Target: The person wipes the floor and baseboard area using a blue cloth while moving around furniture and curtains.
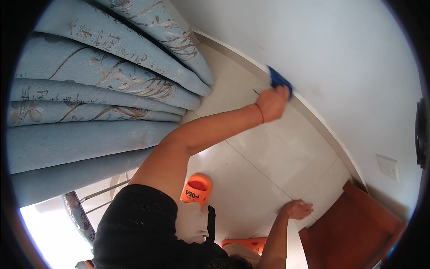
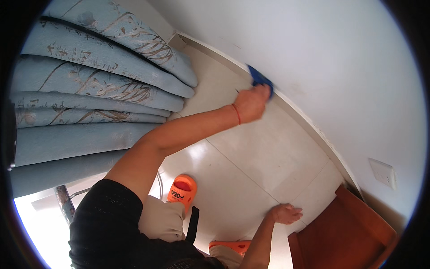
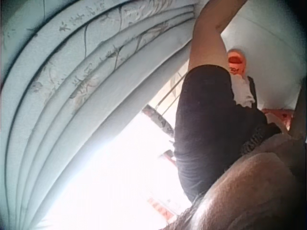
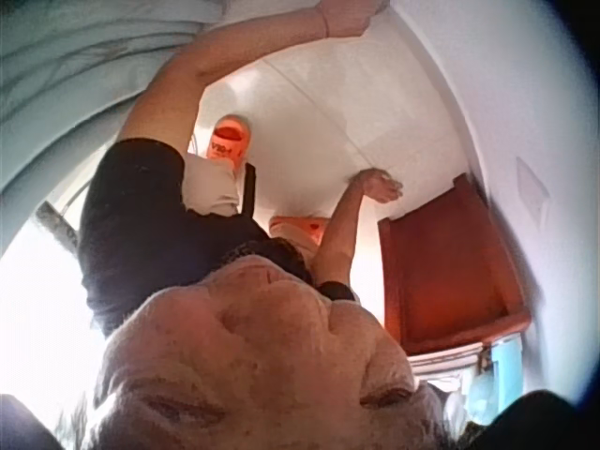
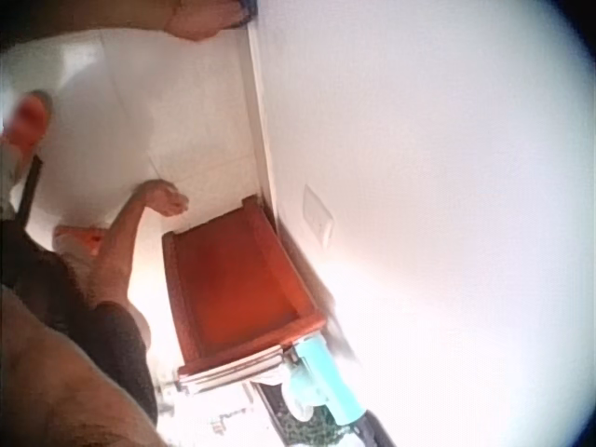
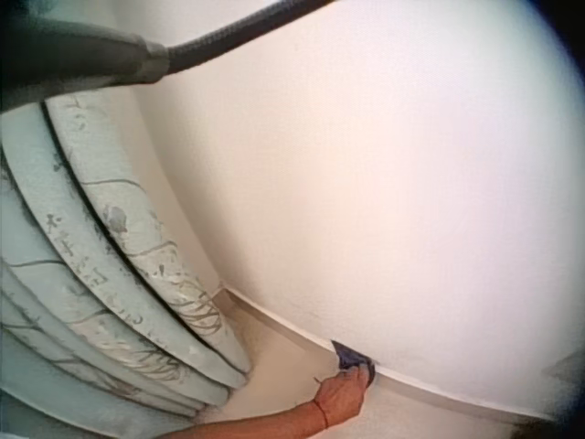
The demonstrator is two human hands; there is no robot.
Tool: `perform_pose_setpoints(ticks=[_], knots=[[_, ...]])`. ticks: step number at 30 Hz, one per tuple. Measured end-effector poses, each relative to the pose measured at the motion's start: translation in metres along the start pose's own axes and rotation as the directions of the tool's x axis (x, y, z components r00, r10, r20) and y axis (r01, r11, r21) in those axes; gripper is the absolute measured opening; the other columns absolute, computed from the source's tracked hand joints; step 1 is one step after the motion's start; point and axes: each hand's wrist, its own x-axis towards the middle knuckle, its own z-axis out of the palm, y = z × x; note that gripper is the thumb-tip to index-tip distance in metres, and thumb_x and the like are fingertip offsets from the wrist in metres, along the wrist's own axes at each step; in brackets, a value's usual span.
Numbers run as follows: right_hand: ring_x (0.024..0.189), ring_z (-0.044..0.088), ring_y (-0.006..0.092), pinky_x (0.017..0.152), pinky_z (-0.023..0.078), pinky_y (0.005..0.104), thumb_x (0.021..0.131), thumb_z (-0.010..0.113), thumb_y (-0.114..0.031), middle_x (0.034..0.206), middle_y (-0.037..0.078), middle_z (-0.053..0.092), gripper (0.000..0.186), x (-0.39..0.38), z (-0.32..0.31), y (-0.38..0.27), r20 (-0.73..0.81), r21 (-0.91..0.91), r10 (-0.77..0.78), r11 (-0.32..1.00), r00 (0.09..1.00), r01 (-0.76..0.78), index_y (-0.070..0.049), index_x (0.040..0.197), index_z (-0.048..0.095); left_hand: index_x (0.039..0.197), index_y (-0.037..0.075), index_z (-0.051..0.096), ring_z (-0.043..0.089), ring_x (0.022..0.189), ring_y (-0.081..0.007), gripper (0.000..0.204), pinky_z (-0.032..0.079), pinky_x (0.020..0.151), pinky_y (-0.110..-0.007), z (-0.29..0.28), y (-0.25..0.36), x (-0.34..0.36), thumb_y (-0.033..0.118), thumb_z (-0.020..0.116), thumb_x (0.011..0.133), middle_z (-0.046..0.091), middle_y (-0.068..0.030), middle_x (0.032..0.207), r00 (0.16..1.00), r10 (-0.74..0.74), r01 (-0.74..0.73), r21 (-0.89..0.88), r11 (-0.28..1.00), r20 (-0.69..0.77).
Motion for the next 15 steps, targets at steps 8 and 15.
perform_pose_setpoints(ticks=[8, 15], knots=[[0.124, 0.037, 0.0366, 0.100, 0.029, 0.0493, 0.090, 0.030, -0.036, 0.133, 0.022, 0.042, 0.052, 0.009, -0.027, -0.017, 0.060, 0.076, 0.038, 0.996, 0.997, -0.043, -0.002, 0.126, 0.047, 0.121, 0.008, 0.051, 0.059, 0.087, -0.0327, 0.049, 0.049, 0.075, -0.038, -0.014, -0.013, -0.034, 0.009, 0.061, 0.072, 0.057, -0.0129, 0.096, 0.934, 0.002, -0.172, -0.442, 0.880, -0.358], [0.129, 0.030, 0.0372, 0.105, 0.023, 0.0509, 0.085, 0.037, -0.028, 0.137, 0.023, 0.036, 0.051, 0.015, -0.036, -0.028, 0.125, 0.082, 0.044, 0.995, 0.991, -0.055, -0.002, 0.128, 0.042, 0.107, 0.006, 0.052, 0.061, 0.086, -0.0367, 0.034, 0.049, 0.073, -0.042, 0.024, 0.041, 0.010, 0.024, 0.061, 0.079, 0.063, -0.0183, 0.094, 0.868, -0.437, 0.290, -0.477, 0.830, -0.234]])
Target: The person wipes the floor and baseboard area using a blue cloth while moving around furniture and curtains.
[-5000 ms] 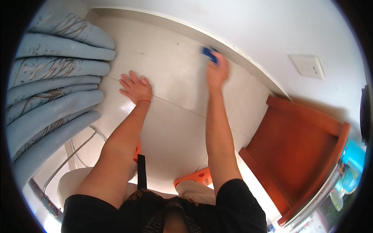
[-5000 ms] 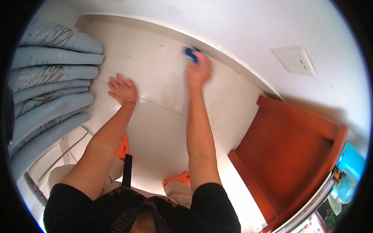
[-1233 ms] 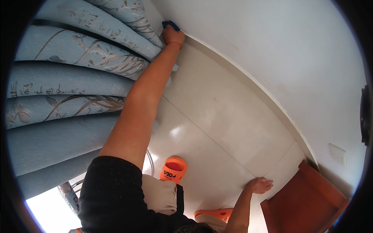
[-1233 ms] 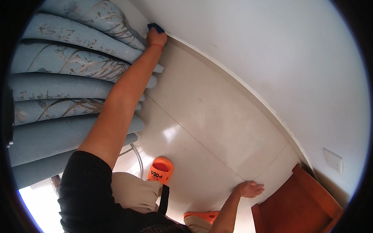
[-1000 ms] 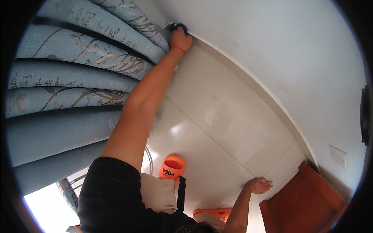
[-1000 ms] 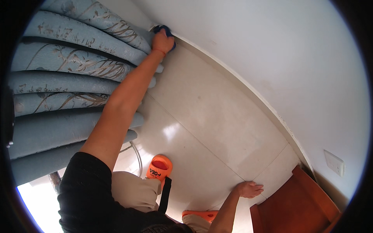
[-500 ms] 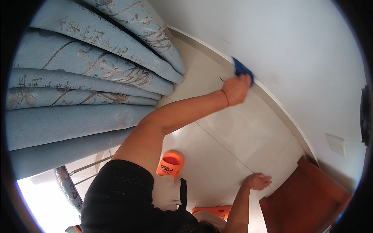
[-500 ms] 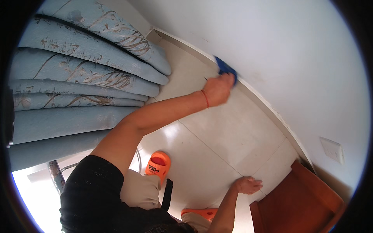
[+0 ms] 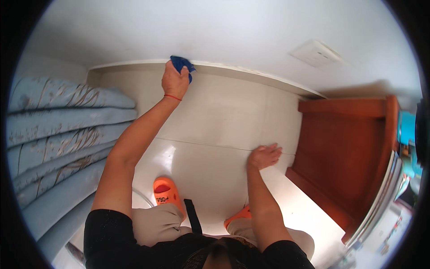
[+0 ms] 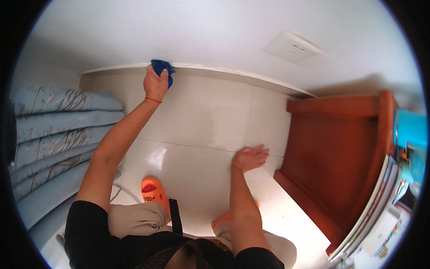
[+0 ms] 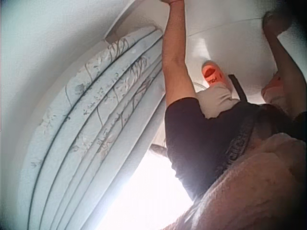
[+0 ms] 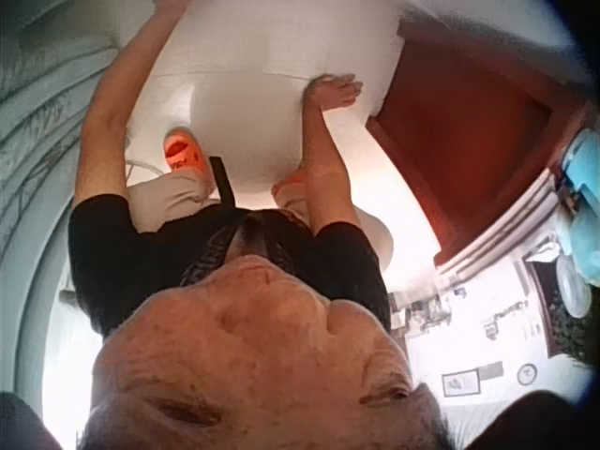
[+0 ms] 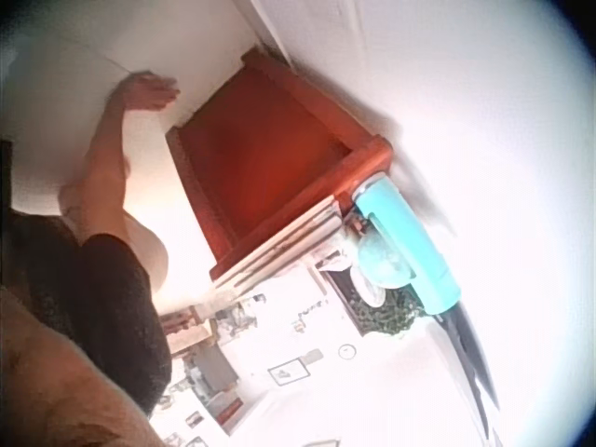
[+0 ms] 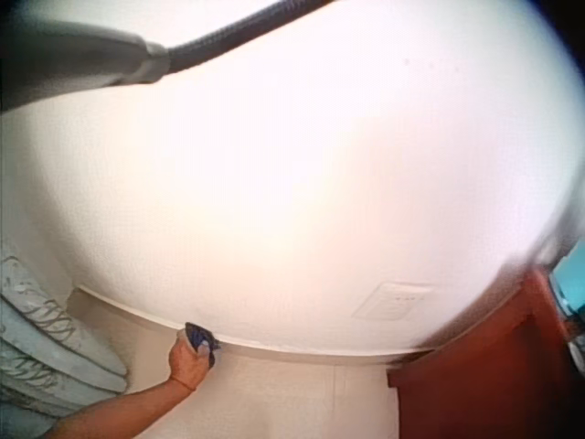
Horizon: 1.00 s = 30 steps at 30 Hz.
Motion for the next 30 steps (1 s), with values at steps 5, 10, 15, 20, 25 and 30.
perform_pose_setpoints(ticks=[5, 10, 15, 20, 25, 30], knots=[[0.133, 0.023, 0.0380, 0.107, 0.019, 0.0509, 0.087, 0.041, -0.026, 0.142, 0.023, 0.027, 0.053, 0.006, -0.015, 0.000, 0.118, -0.003, 0.058, 0.998, 0.991, -0.058, -0.003, 0.134, 0.033, 0.098, 0.005, 0.054, 0.061, 0.075, -0.0385, 0.029, 0.048, 0.064, -0.045, 0.058, 0.068, -0.044, 0.028, 0.060, 0.082, 0.063, -0.0187, 0.081, 0.901, 0.350, -0.367, 0.017, 0.930, 0.256], [0.132, 0.025, 0.0382, 0.107, 0.020, 0.0507, 0.087, 0.042, -0.023, 0.142, 0.023, 0.027, 0.051, 0.006, -0.023, -0.003, 0.138, 0.014, 0.058, 0.998, 0.989, -0.060, -0.002, 0.133, 0.034, 0.086, 0.006, 0.050, 0.060, 0.070, -0.0381, 0.021, 0.047, 0.061, -0.048, 0.139, 0.159, -0.091, 0.022, 0.060, 0.079, 0.061, -0.0181, 0.076, 0.792, 0.402, -0.416, -0.076, 0.906, 0.459], [0.131, 0.025, 0.0406, 0.106, 0.020, 0.0521, 0.088, 0.039, -0.025, 0.142, 0.024, 0.027, 0.053, 0.002, -0.026, -0.006, 0.152, 0.041, 0.040, 0.998, 0.988, -0.047, -0.001, 0.134, 0.033, 0.089, 0.014, 0.055, 0.059, 0.078, -0.0303, 0.020, 0.046, 0.058, -0.043, 0.171, 0.229, -0.168, 0.015, 0.063, 0.071, 0.059, -0.0111, 0.097, 0.493, 0.650, -0.664, -0.234, 0.711, 0.578], [0.133, 0.021, 0.0399, 0.108, 0.017, 0.0507, 0.088, 0.038, -0.026, 0.143, 0.024, 0.024, 0.054, 0.010, -0.022, 0.002, 0.210, 0.055, 0.068, 0.995, 0.975, -0.081, -0.001, 0.136, 0.031, 0.092, 0.018, 0.061, 0.050, 0.086, -0.0221, 0.023, 0.041, 0.061, -0.034, 0.196, 0.272, -0.143, 0.014, 0.059, 0.069, 0.053, -0.0026, 0.105, 0.302, 0.952, -0.944, -0.123, 0.306, 0.051], [0.134, 0.018, 0.0384, 0.109, 0.014, 0.0490, 0.088, 0.038, -0.025, 0.145, 0.023, 0.021, 0.054, 0.009, -0.021, 0.002, 0.277, 0.031, 0.075, 0.996, 0.958, -0.087, -0.001, 0.136, 0.031, 0.091, 0.017, 0.063, 0.045, 0.092, -0.0192, 0.014, 0.035, 0.064, -0.031, 0.211, 0.209, -0.109, 0.019, 0.058, 0.078, 0.051, 0.0001, 0.103, 0.032, 0.966, -0.997, 0.083, 0.011, 0.256], [0.132, 0.024, 0.0396, 0.107, 0.019, 0.0515, 0.087, 0.040, -0.025, 0.142, 0.025, 0.027, 0.052, 0.001, -0.011, 0.005, 0.197, 0.004, 0.038, 0.999, 0.980, -0.039, 0.000, 0.133, 0.035, 0.095, 0.018, 0.062, 0.044, 0.092, -0.0184, 0.015, 0.035, 0.063, -0.031, 0.181, 0.161, -0.087, 0.021, 0.057, 0.081, 0.049, 0.0011, 0.102, 0.089, 0.945, -0.994, 0.092, 0.063, 0.315]])
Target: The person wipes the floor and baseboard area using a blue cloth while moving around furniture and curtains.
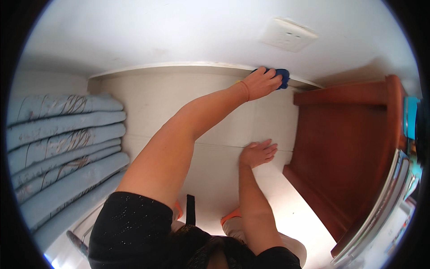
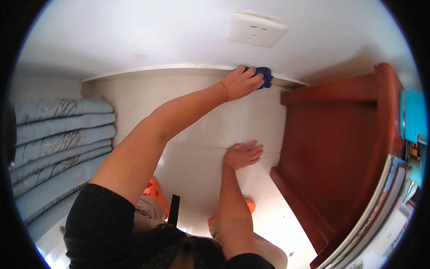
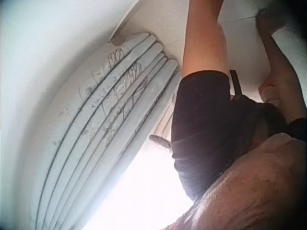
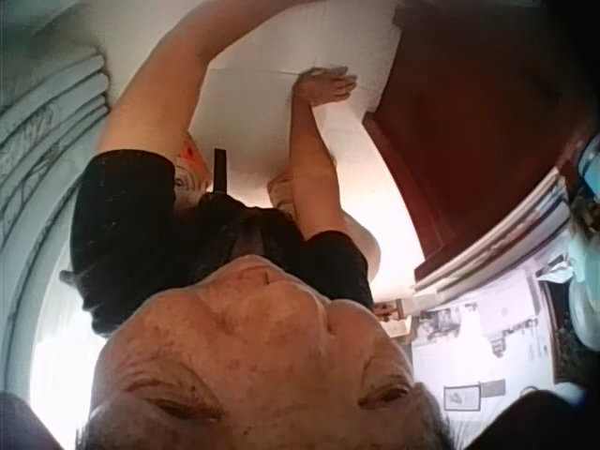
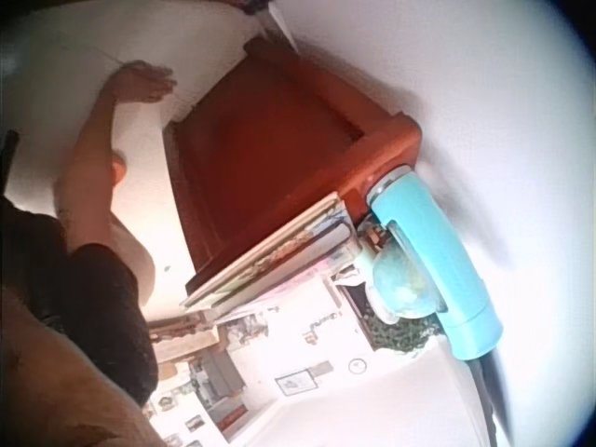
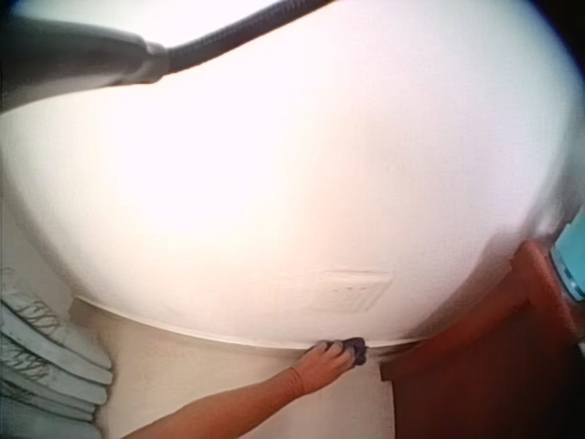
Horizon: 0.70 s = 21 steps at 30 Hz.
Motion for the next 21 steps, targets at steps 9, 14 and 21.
perform_pose_setpoints(ticks=[9, 14, 21], knots=[[0.129, 0.030, 0.0381, 0.105, 0.024, 0.0507, 0.089, 0.038, -0.025, 0.140, 0.024, 0.031, 0.049, 0.007, 0.007, 0.007, -0.130, -0.081, -0.022, 0.997, 0.991, 0.012, -0.002, 0.132, 0.035, 0.112, 0.013, 0.056, 0.052, 0.089, -0.0283, 0.046, 0.046, 0.076, -0.038, -0.107, -0.087, -0.179, -0.002, 0.057, 0.069, 0.056, -0.0045, 0.104, 0.951, -0.238, 0.290, -0.303, 0.908, 0.198], [0.130, 0.029, 0.0369, 0.105, 0.024, 0.0494, 0.089, 0.038, -0.026, 0.140, 0.023, 0.031, 0.050, 0.005, 0.018, 0.007, -0.093, -0.067, -0.014, 0.998, 0.996, 0.008, -0.004, 0.133, 0.035, 0.116, 0.013, 0.052, 0.056, 0.098, -0.0328, 0.035, 0.046, 0.081, -0.042, -0.168, -0.130, -0.305, 0.022, 0.058, 0.083, 0.061, -0.0103, 0.108, 0.423, -0.872, 0.892, 0.056, 0.449, 0.246], [0.131, 0.028, 0.0341, 0.106, 0.022, 0.0482, 0.089, 0.033, -0.031, 0.142, 0.019, 0.031, 0.051, 0.008, 0.030, 0.015, -0.072, -0.047, 0.048, 0.998, 0.996, -0.051, -0.007, 0.133, 0.037, 0.126, 0.018, 0.047, 0.042, 0.116, -0.0386, 0.055, 0.039, 0.093, -0.049, -0.132, -0.162, -0.372, 0.056, 0.039, 0.087, 0.041, -0.0163, 0.132, -0.186, -0.969, 0.878, 0.469, -0.091, 0.160]])
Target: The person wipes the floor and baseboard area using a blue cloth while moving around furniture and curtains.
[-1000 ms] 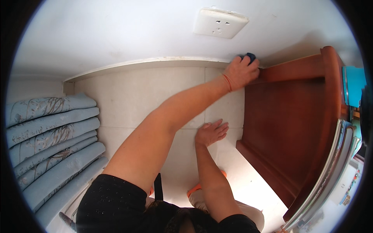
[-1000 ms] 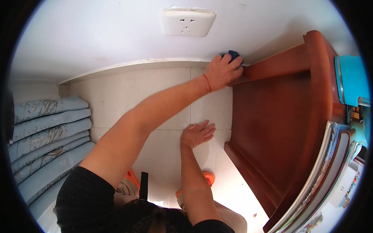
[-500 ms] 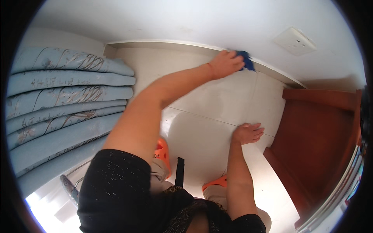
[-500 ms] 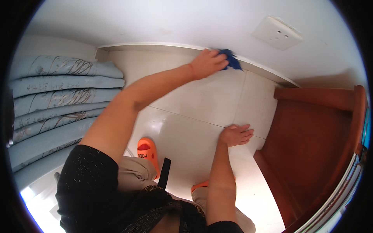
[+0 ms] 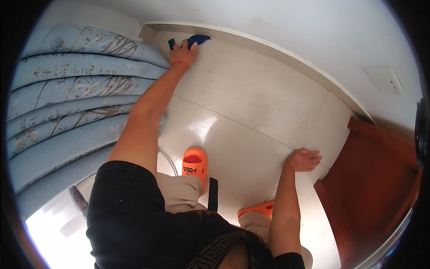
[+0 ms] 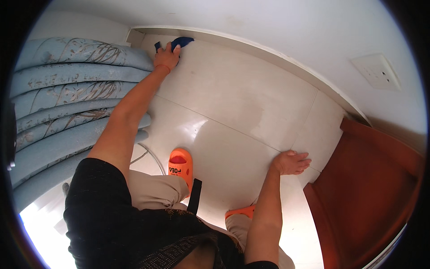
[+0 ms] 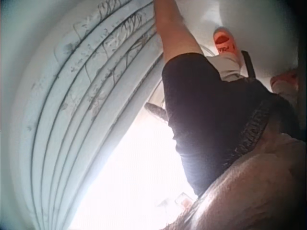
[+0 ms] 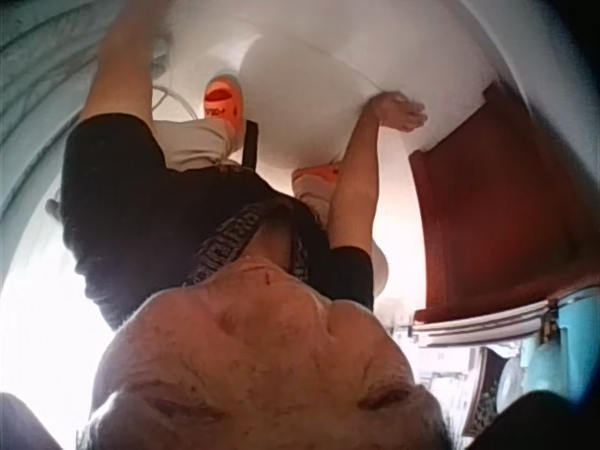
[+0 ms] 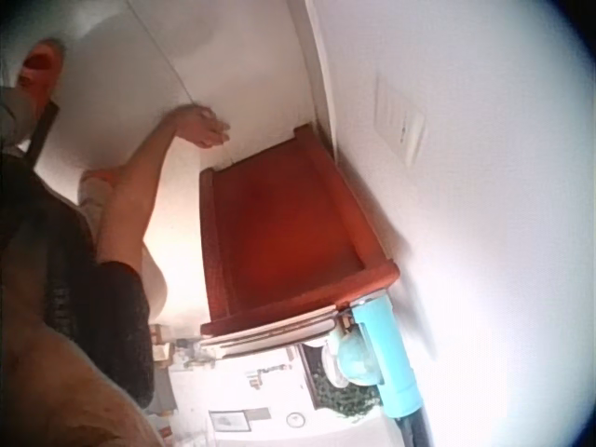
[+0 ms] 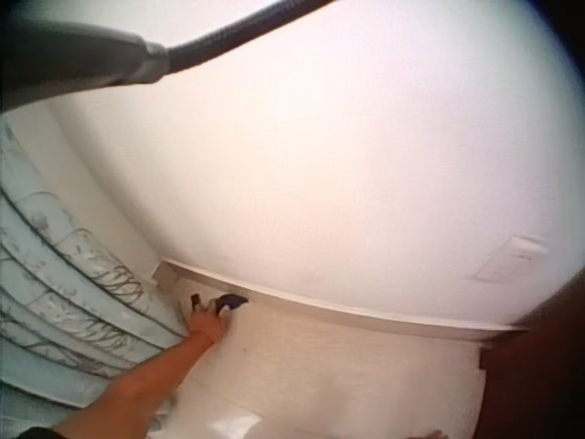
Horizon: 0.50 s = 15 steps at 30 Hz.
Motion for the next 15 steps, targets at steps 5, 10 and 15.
perform_pose_setpoints(ticks=[5, 10, 15], knots=[[0.132, 0.028, 0.0348, 0.106, 0.023, 0.0478, 0.089, 0.032, -0.030, 0.142, 0.020, 0.030, 0.051, -0.001, -0.006, -0.001, 0.005, -0.002, -0.003, 1.000, 1.000, 0.003, -0.006, 0.134, 0.037, 0.124, 0.021, 0.051, 0.038, 0.119, -0.0358, 0.052, 0.043, 0.090, -0.048, -0.001, 0.044, 0.017, 0.053, 0.048, 0.083, 0.044, -0.0148, 0.127, 0.963, -0.245, 0.246, 0.008, 0.969, 0.115], [0.130, 0.029, 0.0355, 0.105, 0.025, 0.0477, 0.090, 0.032, -0.029, 0.141, 0.020, 0.031, 0.049, -0.007, -0.008, -0.006, -0.006, -0.006, -0.040, 0.999, 0.999, 0.040, -0.006, 0.133, 0.037, 0.098, 0.021, 0.066, 0.052, 0.096, -0.0336, 0.022, 0.048, 0.075, -0.044, 0.030, 0.037, -0.021, 0.026, 0.057, 0.078, 0.054, -0.0141, 0.105, 0.970, 0.134, -0.162, -0.129, 0.978, -0.201], [0.129, 0.031, 0.0353, 0.103, 0.027, 0.0488, 0.090, 0.032, -0.028, 0.140, 0.020, 0.033, 0.048, -0.004, -0.006, -0.005, -0.060, -0.039, -0.038, 0.999, 0.997, 0.036, -0.005, 0.131, 0.038, 0.075, 0.013, 0.061, 0.052, 0.084, -0.0284, 0.010, 0.045, 0.069, -0.041, 0.047, 0.036, -0.218, 0.005, 0.054, 0.072, 0.053, -0.0100, 0.084, 0.316, 0.949, -0.813, -0.519, 0.266, -0.009]])
